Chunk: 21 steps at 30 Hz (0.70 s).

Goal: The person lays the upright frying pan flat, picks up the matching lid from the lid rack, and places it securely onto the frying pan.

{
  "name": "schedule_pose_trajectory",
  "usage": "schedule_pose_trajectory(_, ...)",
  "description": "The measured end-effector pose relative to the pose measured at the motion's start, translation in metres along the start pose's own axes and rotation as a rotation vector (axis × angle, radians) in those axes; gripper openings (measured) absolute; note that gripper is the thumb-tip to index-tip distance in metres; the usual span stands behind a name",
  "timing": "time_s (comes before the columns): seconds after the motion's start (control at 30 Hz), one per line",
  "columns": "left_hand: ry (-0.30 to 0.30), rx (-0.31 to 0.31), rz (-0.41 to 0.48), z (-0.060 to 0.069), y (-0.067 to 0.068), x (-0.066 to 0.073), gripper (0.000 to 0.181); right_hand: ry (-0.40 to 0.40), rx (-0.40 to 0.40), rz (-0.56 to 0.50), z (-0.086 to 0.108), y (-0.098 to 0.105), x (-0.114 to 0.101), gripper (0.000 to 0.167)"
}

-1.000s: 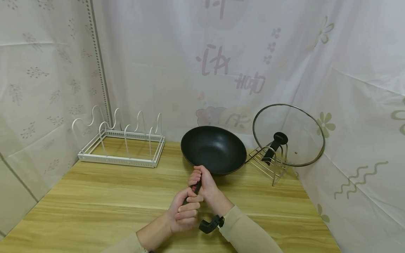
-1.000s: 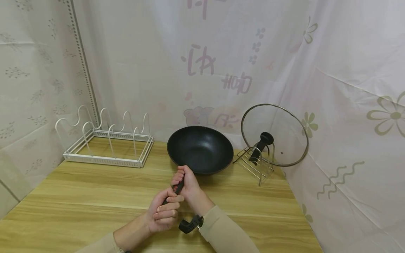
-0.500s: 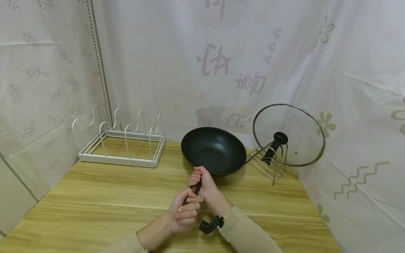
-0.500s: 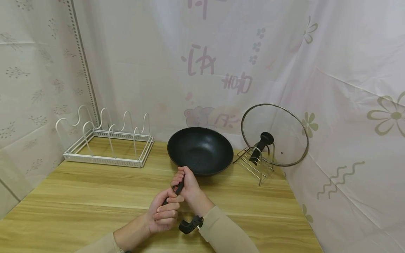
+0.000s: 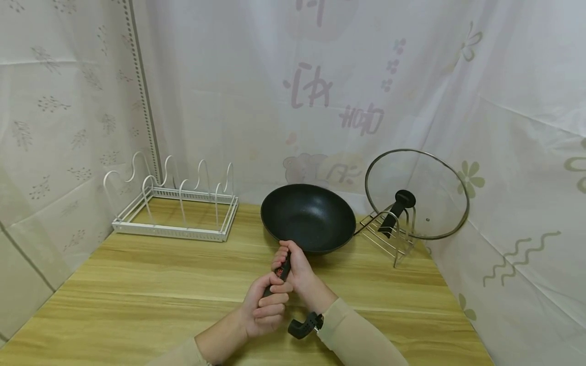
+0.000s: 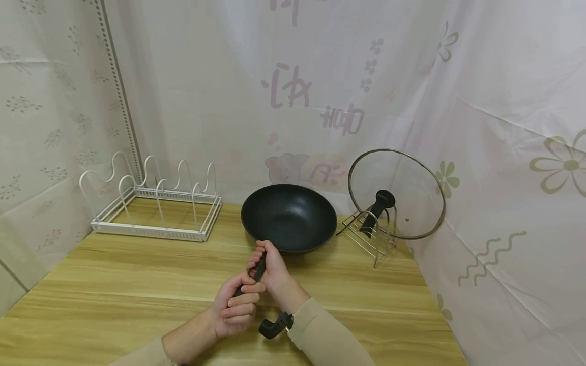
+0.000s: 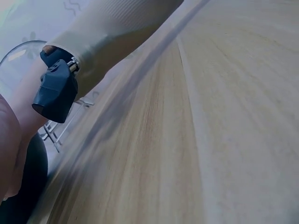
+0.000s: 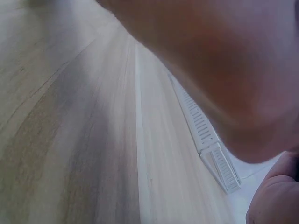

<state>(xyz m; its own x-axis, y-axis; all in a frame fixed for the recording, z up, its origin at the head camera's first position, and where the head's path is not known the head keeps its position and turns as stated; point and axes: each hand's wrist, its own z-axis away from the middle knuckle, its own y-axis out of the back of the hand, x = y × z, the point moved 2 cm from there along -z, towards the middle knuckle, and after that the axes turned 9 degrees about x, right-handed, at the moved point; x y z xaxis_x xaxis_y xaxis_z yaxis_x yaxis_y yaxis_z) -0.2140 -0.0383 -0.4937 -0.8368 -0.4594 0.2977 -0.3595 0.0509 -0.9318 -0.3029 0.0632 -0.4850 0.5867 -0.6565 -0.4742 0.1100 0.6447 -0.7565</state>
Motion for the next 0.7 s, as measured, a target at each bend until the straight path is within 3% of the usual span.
schedule_pose_trajectory(0.2,-0.057,0.134,-0.112,0.0023,0.0004,0.0004,0.026,0.040,0.043,0.076,-0.0020,0.0029,-0.0001,0.048)
schedule_pose_trajectory(0.7,-0.048,0.258,-0.142,0.0063,0.0001,0.0019,0.035,0.089,0.091,0.180,-0.0048,0.0070,-0.0002,0.035)
